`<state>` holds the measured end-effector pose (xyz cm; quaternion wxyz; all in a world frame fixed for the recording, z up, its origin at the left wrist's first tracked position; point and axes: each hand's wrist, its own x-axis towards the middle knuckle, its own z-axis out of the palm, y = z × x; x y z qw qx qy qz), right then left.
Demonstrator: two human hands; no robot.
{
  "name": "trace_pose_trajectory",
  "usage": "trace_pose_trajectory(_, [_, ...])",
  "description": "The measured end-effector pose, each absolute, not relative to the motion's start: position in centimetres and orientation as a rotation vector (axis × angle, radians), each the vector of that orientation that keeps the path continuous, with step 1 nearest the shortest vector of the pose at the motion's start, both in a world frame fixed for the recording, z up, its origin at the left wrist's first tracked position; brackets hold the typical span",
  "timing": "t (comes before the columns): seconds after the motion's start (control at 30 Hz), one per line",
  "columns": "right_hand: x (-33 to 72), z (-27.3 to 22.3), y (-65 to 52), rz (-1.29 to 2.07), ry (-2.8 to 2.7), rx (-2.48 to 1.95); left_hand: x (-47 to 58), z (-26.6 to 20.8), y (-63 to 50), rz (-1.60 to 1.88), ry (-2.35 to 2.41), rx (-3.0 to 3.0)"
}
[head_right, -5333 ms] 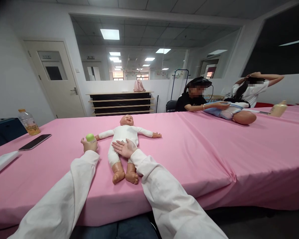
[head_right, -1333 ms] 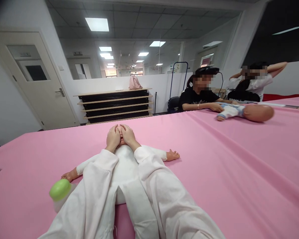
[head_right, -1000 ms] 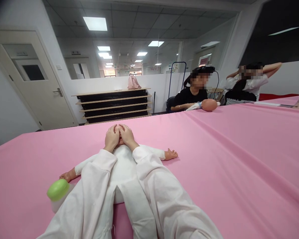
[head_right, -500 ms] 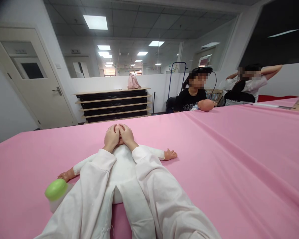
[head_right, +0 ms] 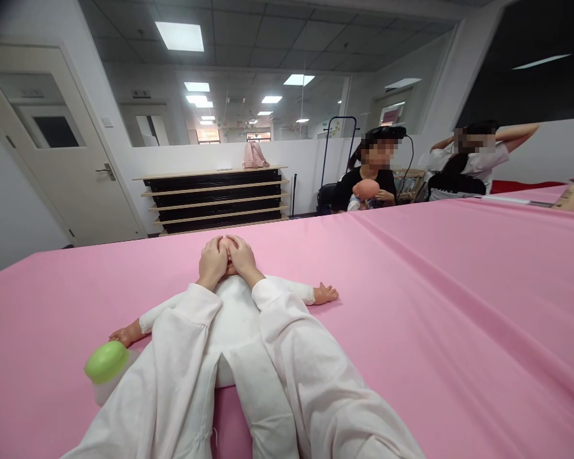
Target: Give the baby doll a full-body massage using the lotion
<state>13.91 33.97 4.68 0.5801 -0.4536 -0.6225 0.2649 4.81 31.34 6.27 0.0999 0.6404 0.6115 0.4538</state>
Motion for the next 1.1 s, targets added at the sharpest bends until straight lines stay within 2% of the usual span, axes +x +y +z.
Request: trace_pose_trajectory(1.1, [13.83,4.60,34.20,0.641,-1.419,-1.015,4.89,6.57,30.89,1.341,1.838,1.875])
